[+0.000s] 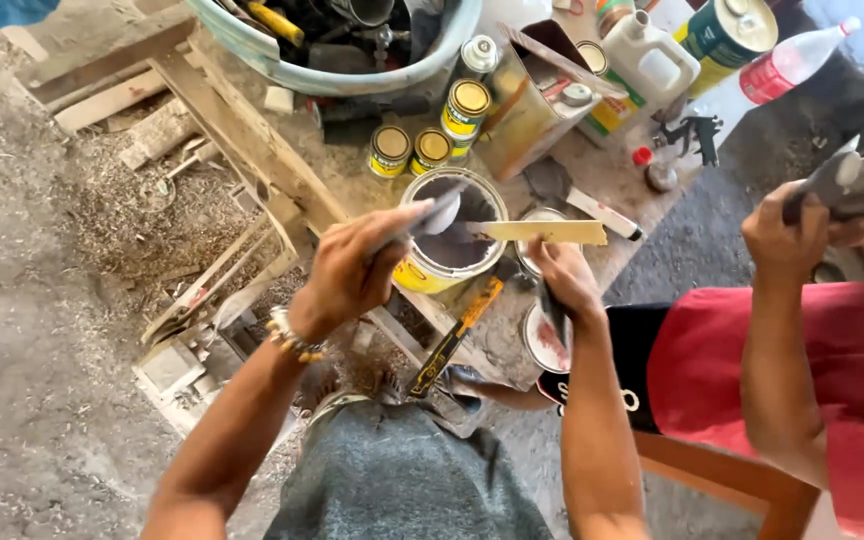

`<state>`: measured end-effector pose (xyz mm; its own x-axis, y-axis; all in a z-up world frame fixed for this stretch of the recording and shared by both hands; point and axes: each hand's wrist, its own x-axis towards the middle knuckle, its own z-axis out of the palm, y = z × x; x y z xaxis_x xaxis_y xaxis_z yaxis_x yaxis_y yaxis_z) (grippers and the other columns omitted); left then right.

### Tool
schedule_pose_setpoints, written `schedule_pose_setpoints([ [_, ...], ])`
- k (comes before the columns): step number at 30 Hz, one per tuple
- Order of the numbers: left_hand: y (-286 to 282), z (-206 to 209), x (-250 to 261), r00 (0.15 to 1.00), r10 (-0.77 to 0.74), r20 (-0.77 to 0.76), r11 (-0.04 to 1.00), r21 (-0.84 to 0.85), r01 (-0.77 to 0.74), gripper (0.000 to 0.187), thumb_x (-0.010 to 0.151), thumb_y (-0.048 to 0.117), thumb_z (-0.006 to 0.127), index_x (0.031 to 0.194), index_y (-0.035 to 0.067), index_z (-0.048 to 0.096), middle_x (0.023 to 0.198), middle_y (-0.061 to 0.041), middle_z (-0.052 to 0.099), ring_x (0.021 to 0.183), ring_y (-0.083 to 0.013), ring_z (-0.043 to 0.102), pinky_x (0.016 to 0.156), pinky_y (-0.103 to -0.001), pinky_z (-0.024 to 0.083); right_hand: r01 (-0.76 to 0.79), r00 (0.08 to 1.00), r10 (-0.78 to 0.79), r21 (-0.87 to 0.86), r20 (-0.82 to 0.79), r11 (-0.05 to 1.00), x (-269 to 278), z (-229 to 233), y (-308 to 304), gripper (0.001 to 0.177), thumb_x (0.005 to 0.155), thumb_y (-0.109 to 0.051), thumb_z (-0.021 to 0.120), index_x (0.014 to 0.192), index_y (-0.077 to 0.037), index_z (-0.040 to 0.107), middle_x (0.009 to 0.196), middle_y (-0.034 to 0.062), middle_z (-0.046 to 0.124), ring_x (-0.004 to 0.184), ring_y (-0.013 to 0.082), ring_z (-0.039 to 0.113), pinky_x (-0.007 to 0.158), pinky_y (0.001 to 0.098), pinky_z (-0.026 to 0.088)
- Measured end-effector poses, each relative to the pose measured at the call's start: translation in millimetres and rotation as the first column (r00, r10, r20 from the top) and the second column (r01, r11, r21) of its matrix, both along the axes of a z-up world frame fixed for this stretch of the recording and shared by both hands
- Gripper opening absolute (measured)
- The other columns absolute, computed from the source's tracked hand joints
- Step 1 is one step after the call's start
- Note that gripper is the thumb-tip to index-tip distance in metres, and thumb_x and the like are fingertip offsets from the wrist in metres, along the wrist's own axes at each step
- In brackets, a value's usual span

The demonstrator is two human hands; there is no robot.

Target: Applying wood filler or putty to gaps and cracks in a wooden tabletop using a handheld scraper.

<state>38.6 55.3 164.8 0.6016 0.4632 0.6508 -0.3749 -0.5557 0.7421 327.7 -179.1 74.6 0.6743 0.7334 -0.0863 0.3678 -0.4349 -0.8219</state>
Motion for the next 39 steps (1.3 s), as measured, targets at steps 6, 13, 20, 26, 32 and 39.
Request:
schedule_pose_setpoints([
  [6, -4.0, 51.8, -37.2, 0.889, -0.169, 0.426, 0.897, 0.439, -0.04, 0.023, 0.114, 0.006, 0.053, 0.135, 0.0, 0.048, 0.116, -0.023, 0.07, 0.116, -0.0339, 0.073, 0.095, -0.045, 0.066, -0.02, 1.0, 0.02, 0.074, -0.002, 0.997, -26.6, -112.7, -0.7, 0.087, 0.078, -0.005, 0.065, 0.158, -0.003, 0.031, 0.139, 0.0195, 0.062, 0.124, 0.0238, 0.059, 0.105, 0.0369, 0.045],
  [13, -9.7, -87.8, -69.0, 0.757, 0.552, 0.35, 0.829, -0.13, -0.544, 0.021, 0.112, 0.018, 0.047, 0.126, 0.005, 0.055, 0.115, -0.011, 0.064, 0.092, -0.0174, 0.058, 0.079, -0.035, 0.045, 0.249, 0.968, -0.249, 0.14, -0.014, 0.958, -105.6, -46.6, 4.2, 0.085, 0.076, 0.001, 0.056, 0.157, -0.007, 0.033, 0.142, 0.0153, 0.066, 0.083, 0.0199, 0.063, 0.076, 0.0298, 0.054],
  [20, -28.9, -78.9, -59.9, 0.844, 0.511, 0.159, 0.857, -0.026, -0.514, 0.051, 0.109, 0.025, 0.062, 0.144, -0.009, 0.047, 0.124, -0.017, 0.054, 0.104, -0.0294, 0.053, 0.093, -0.036, 0.047, 0.35, 0.862, -0.153, 0.35, -0.483, 0.869, -111.0, -70.8, -48.4, 0.045, 0.098, -0.022, 0.055, 0.136, 0.001, 0.058, 0.109, 0.0076, 0.065, 0.081, 0.0114, 0.053, 0.067, 0.0239, 0.045],
  [26, -63.2, -69.5, -95.4, 0.889, 0.046, 0.456, 0.17, -0.88, 0.443, 0.047, 0.118, 0.037, 0.047, 0.142, -0.002, 0.059, 0.111, -0.014, 0.07, 0.099, -0.0247, 0.072, 0.082, -0.037, 0.064, 0.845, 0.159, -0.068, 0.1, -0.985, 0.525, -147.0, -168.8, -254.4, 0.023, 0.096, -0.024, 0.053, 0.102, -0.004, 0.062, 0.09, 0.0075, 0.067, 0.085, 0.0233, 0.063, 0.085, 0.0382, 0.055],
  [32, -134.0, -136.9, -125.0, 0.774, 0.226, 0.592, -0.431, -0.651, 0.624, 0.037, 0.115, 0.03, 0.045, 0.14, 0.006, 0.059, 0.116, -0.01, 0.072, 0.093, -0.0213, 0.074, 0.064, -0.034, 0.063, 0.882, 0.252, -0.369, 0.055, -0.895, 0.468, -108.0, -101.2, -306.3, 0.037, 0.078, 0.001, 0.061, 0.113, -0.008, 0.067, 0.104, 0.0048, 0.071, 0.097, 0.0217, 0.068, 0.091, 0.0373, 0.057],
  [39, -238.6, -145.9, -78.9, 0.924, 0.134, 0.357, -0.528, -0.764, 0.371, 0.038, 0.111, 0.04, 0.051, 0.129, 0.008, 0.062, 0.102, -0.006, 0.071, 0.079, -0.0186, 0.069, 0.053, -0.03, 0.054, 0.473, 0.758, -0.372, 0.059, -0.536, 0.879, 7.1, -74.5, -272.8, 0.036, 0.095, -0.003, 0.058, 0.127, -0.01, 0.041, 0.113, 0.0087, 0.061, 0.091, 0.0188, 0.067, 0.066, 0.0354, 0.063],
])
